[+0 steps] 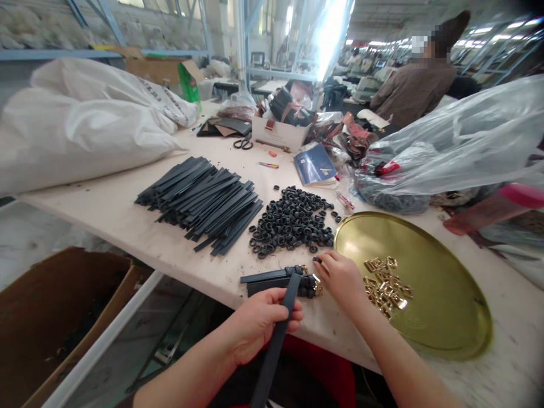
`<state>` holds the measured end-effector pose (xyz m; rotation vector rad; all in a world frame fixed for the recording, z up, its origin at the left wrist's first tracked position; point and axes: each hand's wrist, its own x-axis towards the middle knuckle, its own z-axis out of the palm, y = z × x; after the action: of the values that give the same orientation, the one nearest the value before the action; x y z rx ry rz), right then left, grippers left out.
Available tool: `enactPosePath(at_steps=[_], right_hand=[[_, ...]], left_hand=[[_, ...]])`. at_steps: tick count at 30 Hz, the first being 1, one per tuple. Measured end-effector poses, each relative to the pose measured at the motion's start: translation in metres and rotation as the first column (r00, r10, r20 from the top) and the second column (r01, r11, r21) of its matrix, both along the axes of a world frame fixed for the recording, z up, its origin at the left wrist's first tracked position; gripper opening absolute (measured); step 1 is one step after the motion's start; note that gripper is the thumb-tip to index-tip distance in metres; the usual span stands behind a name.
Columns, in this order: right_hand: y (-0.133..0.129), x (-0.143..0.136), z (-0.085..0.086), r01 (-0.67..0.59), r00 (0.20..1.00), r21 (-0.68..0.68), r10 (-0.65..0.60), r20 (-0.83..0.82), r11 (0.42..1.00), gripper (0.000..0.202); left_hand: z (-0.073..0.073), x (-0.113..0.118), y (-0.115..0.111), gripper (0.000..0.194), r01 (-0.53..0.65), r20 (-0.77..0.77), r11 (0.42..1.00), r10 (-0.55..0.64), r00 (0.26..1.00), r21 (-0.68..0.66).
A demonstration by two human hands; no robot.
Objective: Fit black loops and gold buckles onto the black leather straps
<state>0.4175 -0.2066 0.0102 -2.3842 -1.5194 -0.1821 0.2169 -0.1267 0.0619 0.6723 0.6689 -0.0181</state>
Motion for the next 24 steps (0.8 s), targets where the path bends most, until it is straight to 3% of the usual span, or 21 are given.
enactPosePath(at_steps=[2, 4, 5, 7, 8, 9, 11, 14, 16, 19, 21, 24], right_hand=[[-0.004, -0.004, 0.012, 0.078, 0.986, 0.132, -0.057, -0.156, 0.988, 0.024], [-0.012, -0.017, 0.029, 0.138, 0.9, 0.19, -0.042, -0.435, 0.972, 0.029], [-0.018, -0.028, 0.038, 0.132, 0.795, 0.181, 0.005, -0.606, 0.975, 0.03], [-0.028, -0.054, 0.053, 0.032, 0.424, 0.169, 0.14, -0.895, 0.985, 0.029], [-0.033, -0.068, 0.057, 0.003, 0.254, 0.174, 0.167, -0.953, 0.985, 0.027], [-0.037, -0.081, 0.06, -0.002, 0.13, 0.19, 0.188, -0.973, 0.982, 0.026], [-0.044, -0.099, 0.061, 0.031, 0.019, 0.205, 0.204, -0.979, 0.978, 0.026], [-0.049, -0.103, 0.055, 0.11, 0.091, 0.206, 0.197, -0.976, 0.972, 0.029], [-0.054, -0.091, 0.052, 0.147, 0.186, 0.204, 0.176, -0.967, 0.968, 0.03], [-0.063, -0.071, 0.049, 0.147, 0.261, 0.179, 0.137, -0.956, 0.973, 0.031], [-0.066, -0.066, 0.049, 0.082, 0.262, 0.166, 0.14, -0.955, 0.983, 0.031], [-0.063, -0.07, 0.051, -0.067, 0.226, 0.144, 0.155, -0.962, 0.987, 0.03]], left_hand=[[0.008, -0.004, 0.004, 0.021, -0.048, -0.019, 0.999, 0.048, 0.999, 0.009], [0.021, -0.004, 0.014, 0.018, -0.255, 0.071, 0.965, 0.251, 0.965, 0.066], [0.028, -0.002, 0.02, 0.018, -0.387, 0.142, 0.917, 0.372, 0.917, 0.095], [0.041, 0.005, 0.03, 0.02, -0.585, 0.244, 0.802, 0.547, 0.8, 0.119], [0.046, 0.008, 0.032, 0.02, -0.641, 0.277, 0.758, 0.594, 0.755, 0.12], [0.049, 0.012, 0.032, 0.02, -0.676, 0.294, 0.727, 0.625, 0.723, 0.121], [0.048, 0.016, 0.028, 0.019, -0.705, 0.307, 0.699, 0.649, 0.696, 0.12], [0.038, 0.007, 0.017, 0.018, -0.682, 0.297, 0.718, 0.626, 0.721, 0.142], [0.031, -0.009, 0.013, 0.022, -0.573, 0.281, 0.8, 0.516, 0.809, 0.18], [0.024, -0.035, 0.011, 0.026, -0.162, 0.17, 0.973, 0.134, 0.976, 0.163], [0.02, -0.044, 0.009, 0.023, 0.077, 0.139, 0.995, -0.084, 0.987, 0.056], [0.013, -0.04, -0.001, 0.026, 0.243, 0.146, 0.97, -0.239, 0.96, -0.008]])
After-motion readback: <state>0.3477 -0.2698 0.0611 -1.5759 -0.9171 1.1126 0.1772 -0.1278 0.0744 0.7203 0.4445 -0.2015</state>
